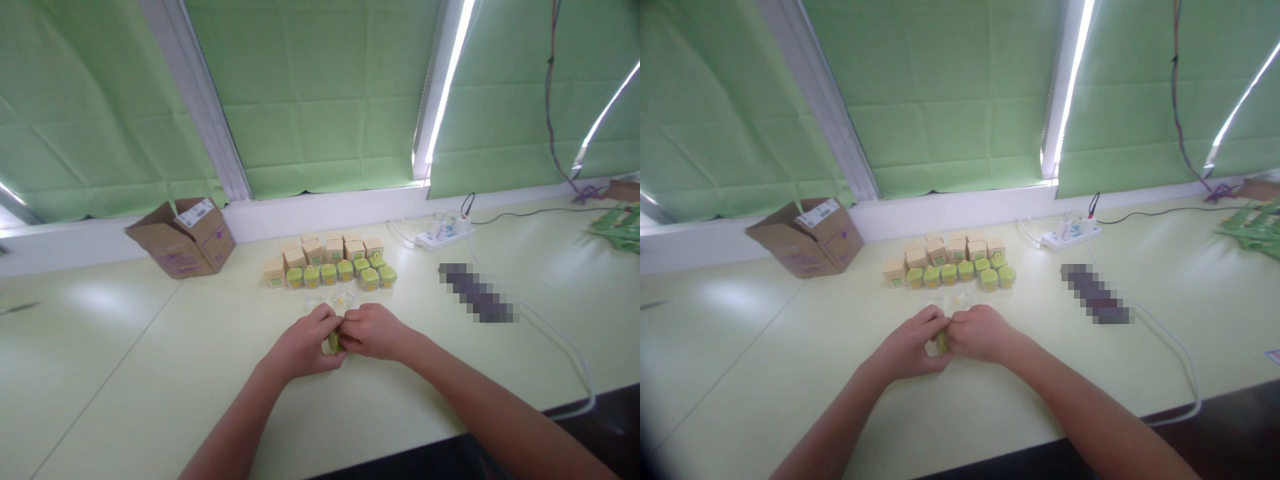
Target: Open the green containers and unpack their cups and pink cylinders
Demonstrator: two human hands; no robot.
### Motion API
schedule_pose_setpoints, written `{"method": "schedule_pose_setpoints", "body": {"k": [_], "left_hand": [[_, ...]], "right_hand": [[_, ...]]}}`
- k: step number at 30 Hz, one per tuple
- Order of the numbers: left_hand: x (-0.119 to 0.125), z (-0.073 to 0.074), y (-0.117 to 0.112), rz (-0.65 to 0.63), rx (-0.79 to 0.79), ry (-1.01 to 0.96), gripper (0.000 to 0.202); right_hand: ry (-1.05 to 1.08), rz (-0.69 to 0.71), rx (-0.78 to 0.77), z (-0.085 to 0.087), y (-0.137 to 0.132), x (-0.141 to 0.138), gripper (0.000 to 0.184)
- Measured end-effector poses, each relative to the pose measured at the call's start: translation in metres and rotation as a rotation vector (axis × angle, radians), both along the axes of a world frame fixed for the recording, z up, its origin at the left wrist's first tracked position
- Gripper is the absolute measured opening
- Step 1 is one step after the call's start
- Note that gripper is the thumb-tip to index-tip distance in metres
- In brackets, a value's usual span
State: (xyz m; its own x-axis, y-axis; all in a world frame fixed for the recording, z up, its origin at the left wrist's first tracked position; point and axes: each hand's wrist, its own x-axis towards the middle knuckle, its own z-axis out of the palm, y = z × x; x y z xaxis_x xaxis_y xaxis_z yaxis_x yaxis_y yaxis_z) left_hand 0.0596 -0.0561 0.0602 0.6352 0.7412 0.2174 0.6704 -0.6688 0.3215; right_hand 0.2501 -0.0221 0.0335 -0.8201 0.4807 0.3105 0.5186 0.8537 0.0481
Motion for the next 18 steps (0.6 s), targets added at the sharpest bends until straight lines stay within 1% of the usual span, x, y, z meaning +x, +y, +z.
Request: {"method": "schedule_pose_setpoints", "body": {"k": [6, 14, 18], "left_hand": [[0.0001, 0.0006, 0.0000, -0.007, 0.004, -0.018, 0.020], [0.0010, 0.0035, -0.0020, -0.020, 0.014, -0.037, 0.024], [0.0005, 0.0035, -0.0016, -0.029, 0.020, -0.043, 0.026]], "right_hand": [[0.045, -0.036, -0.053, 0.0034, -0.0027, -0.0006, 0.013], [0.149, -0.007, -0.142, 0.0021, -0.0024, 0.0032, 0.012], [0.213, 0.024, -0.191, 0.0000, -0.0017, 0.0046, 0.008]]}}
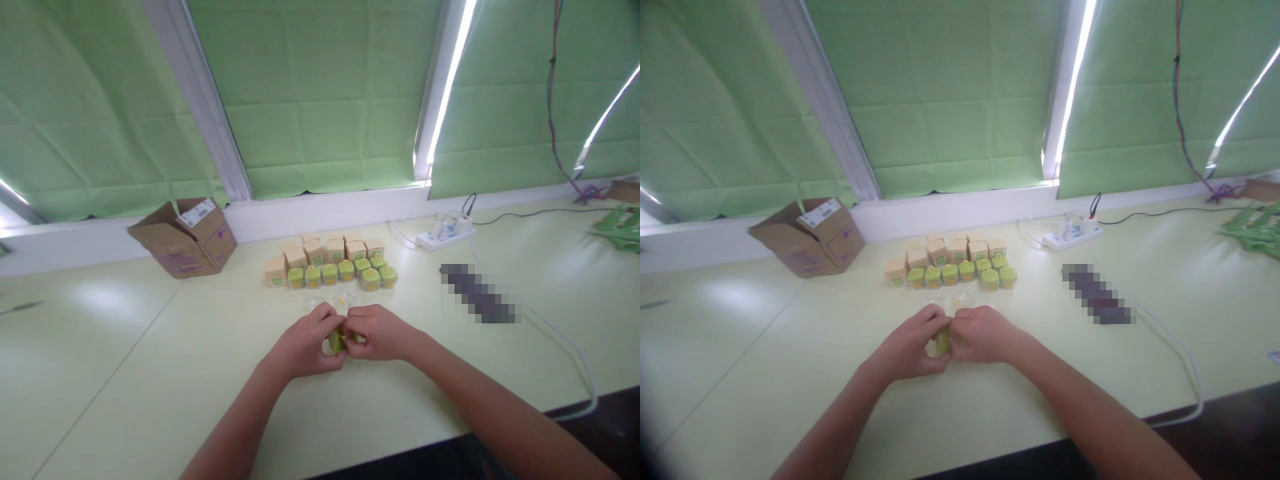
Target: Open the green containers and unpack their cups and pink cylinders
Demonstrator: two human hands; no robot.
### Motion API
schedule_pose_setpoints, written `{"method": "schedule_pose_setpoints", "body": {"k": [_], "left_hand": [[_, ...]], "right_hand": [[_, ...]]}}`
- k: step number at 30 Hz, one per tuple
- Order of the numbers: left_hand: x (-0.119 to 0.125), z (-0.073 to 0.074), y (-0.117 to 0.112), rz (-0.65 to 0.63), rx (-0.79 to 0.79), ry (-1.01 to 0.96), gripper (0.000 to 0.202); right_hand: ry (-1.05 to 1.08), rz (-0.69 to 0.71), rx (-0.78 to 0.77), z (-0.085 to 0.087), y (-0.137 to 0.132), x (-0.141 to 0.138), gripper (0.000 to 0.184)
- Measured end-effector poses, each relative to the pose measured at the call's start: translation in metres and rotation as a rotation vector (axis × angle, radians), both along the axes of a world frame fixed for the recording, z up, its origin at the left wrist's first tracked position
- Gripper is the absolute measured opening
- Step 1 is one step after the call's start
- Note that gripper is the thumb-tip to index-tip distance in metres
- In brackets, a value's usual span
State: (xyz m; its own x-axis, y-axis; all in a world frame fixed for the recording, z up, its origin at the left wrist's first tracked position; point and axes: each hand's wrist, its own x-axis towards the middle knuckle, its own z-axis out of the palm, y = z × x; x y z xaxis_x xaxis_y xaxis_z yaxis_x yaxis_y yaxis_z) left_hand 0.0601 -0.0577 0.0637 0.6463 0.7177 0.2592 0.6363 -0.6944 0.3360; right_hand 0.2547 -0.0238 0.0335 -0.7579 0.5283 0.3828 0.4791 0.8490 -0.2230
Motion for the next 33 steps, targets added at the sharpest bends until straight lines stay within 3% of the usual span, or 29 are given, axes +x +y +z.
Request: {"method": "schedule_pose_setpoints", "body": {"k": [5, 10, 16, 21, 33], "left_hand": [[-0.006, -0.002, 0.004, 0.011, 0.006, -0.002, 0.032], [-0.017, -0.004, 0.009, 0.062, 0.079, -0.016, 0.035], [-0.024, -0.007, 0.015, 0.108, 0.088, -0.007, 0.035], [-0.028, -0.011, 0.018, 0.122, 0.073, -0.004, 0.034], [-0.031, -0.016, 0.022, 0.140, 0.012, 0.059, 0.025]], "right_hand": [[0.169, 0.048, -0.030, 0.003, 0.001, 0.005, 0.005], [0.218, 0.002, -0.055, 0.011, 0.007, 0.017, 0.005], [0.062, -0.076, -0.157, 0.018, 0.016, 0.032, 0.005], [-0.102, -0.034, -0.252, 0.017, 0.016, 0.036, 0.006], [-0.287, -0.133, -0.259, 0.014, 0.015, 0.031, 0.012]]}}
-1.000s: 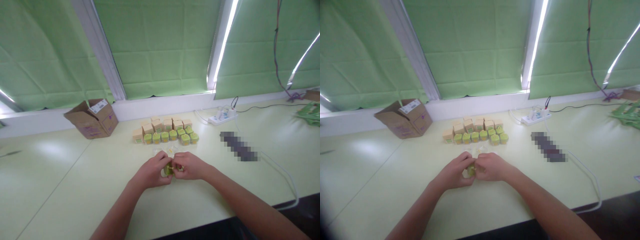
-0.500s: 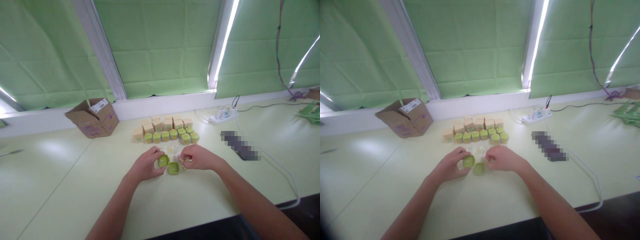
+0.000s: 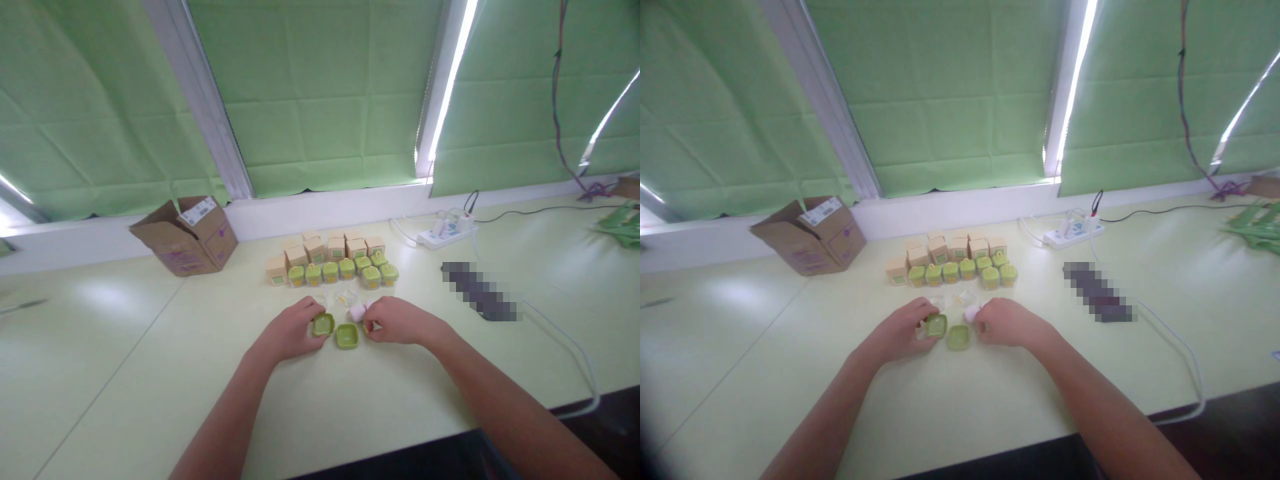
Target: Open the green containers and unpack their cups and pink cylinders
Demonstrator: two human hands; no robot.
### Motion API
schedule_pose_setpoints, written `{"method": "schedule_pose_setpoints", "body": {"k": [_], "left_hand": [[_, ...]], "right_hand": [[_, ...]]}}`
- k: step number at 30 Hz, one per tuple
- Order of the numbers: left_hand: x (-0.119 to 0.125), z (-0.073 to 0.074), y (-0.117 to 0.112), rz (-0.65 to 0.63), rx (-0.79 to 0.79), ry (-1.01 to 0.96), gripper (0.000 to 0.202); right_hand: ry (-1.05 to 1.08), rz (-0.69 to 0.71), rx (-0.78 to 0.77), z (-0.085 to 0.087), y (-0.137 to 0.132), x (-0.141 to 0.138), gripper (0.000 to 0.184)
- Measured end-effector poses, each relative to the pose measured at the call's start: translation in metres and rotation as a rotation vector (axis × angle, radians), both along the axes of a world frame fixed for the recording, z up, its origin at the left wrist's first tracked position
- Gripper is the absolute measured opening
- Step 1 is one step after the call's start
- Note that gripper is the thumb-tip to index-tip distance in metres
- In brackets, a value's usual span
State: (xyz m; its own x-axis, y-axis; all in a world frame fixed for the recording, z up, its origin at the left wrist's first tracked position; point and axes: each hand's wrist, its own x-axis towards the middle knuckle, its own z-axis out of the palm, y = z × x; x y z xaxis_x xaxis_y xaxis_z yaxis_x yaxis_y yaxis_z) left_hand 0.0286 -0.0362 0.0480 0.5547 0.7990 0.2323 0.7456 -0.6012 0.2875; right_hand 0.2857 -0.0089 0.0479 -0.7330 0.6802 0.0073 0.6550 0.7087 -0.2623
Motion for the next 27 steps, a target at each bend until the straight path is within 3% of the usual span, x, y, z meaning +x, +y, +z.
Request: {"method": "schedule_pose_setpoints", "body": {"k": [13, 20, 27], "left_hand": [[0.000, 0.001, -0.002, -0.006, -0.001, 0.069, 0.030], [0.008, 0.002, -0.004, 0.000, 0.126, -0.002, 0.034], [0.048, -0.013, -0.017, -0.287, 0.244, 0.084, 0.024]], "right_hand": [[0.104, 0.046, -0.044, 0.004, 0.004, 0.008, 0.013], [0.211, -0.067, 0.006, 0.005, 0.011, 0.017, 0.027], [0.273, -0.139, 0.106, 0.004, 0.014, 0.015, 0.027]]}}
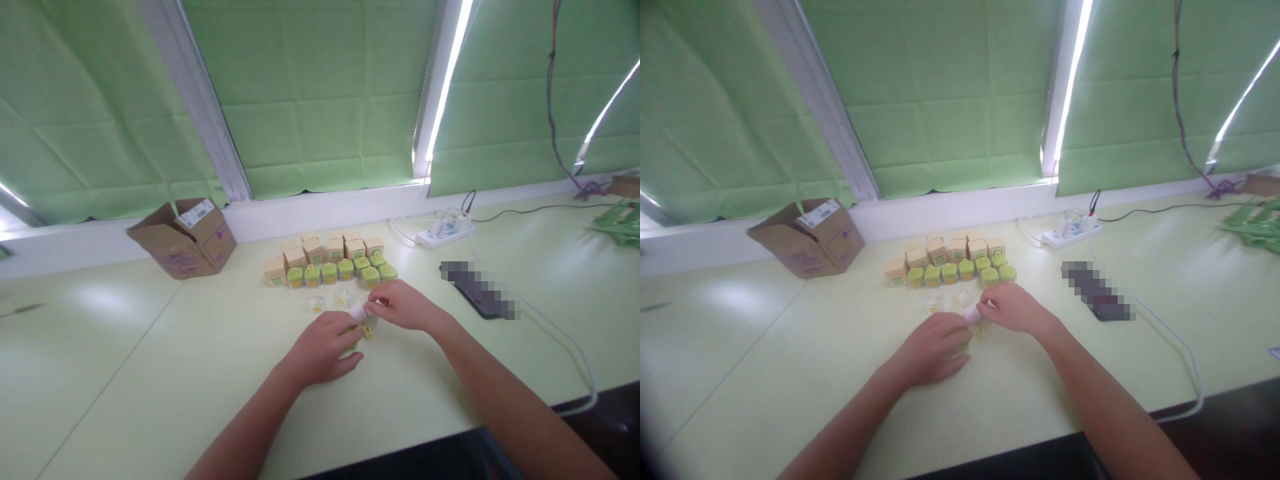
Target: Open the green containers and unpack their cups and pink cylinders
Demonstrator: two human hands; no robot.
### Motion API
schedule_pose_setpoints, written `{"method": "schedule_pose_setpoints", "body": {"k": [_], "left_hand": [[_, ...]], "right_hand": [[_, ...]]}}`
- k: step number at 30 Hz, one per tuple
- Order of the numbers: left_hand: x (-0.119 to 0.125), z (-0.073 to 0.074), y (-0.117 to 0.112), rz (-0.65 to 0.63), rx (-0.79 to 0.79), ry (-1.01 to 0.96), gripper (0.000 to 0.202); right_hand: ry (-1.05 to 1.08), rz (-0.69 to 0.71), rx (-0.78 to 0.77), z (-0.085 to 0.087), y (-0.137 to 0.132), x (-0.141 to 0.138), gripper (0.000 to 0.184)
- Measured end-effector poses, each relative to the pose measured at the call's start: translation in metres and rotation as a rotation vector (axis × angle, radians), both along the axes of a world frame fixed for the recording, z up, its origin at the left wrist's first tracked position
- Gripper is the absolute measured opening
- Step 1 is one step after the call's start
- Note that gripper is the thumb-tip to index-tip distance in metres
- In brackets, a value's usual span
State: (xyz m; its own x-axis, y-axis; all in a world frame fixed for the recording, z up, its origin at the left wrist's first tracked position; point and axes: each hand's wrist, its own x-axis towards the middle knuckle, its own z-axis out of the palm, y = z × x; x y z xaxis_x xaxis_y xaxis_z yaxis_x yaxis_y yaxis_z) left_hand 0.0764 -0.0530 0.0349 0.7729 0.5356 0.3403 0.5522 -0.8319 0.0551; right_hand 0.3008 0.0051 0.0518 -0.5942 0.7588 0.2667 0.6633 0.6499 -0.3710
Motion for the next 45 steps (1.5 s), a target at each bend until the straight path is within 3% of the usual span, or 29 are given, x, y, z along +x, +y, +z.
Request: {"method": "schedule_pose_setpoints", "body": {"k": [7, 20, 27, 38, 45], "left_hand": [[0.009, -0.007, -0.001, -0.007, 0.009, 0.168, 0.014], [-0.010, 0.002, 0.009, 0.185, -0.070, 0.250, 0.008], [-0.031, 0.010, 0.014, 0.286, -0.160, 0.289, 0.009], [-0.075, 0.004, 0.032, 0.402, -0.248, 0.188, 0.021], [-0.088, 0.007, 0.035, 0.464, -0.238, 0.134, 0.024]], "right_hand": [[0.013, -0.001, 0.012, -0.002, 0.000, 0.000, 0.028], [0.009, -0.005, -0.008, -0.002, 0.000, 0.000, 0.029], [0.001, -0.029, -0.012, -0.002, 0.002, 0.001, 0.029], [-0.004, -0.111, -0.012, -0.007, 0.010, 0.007, 0.029], [-0.003, -0.122, -0.013, -0.010, 0.012, 0.009, 0.027]]}}
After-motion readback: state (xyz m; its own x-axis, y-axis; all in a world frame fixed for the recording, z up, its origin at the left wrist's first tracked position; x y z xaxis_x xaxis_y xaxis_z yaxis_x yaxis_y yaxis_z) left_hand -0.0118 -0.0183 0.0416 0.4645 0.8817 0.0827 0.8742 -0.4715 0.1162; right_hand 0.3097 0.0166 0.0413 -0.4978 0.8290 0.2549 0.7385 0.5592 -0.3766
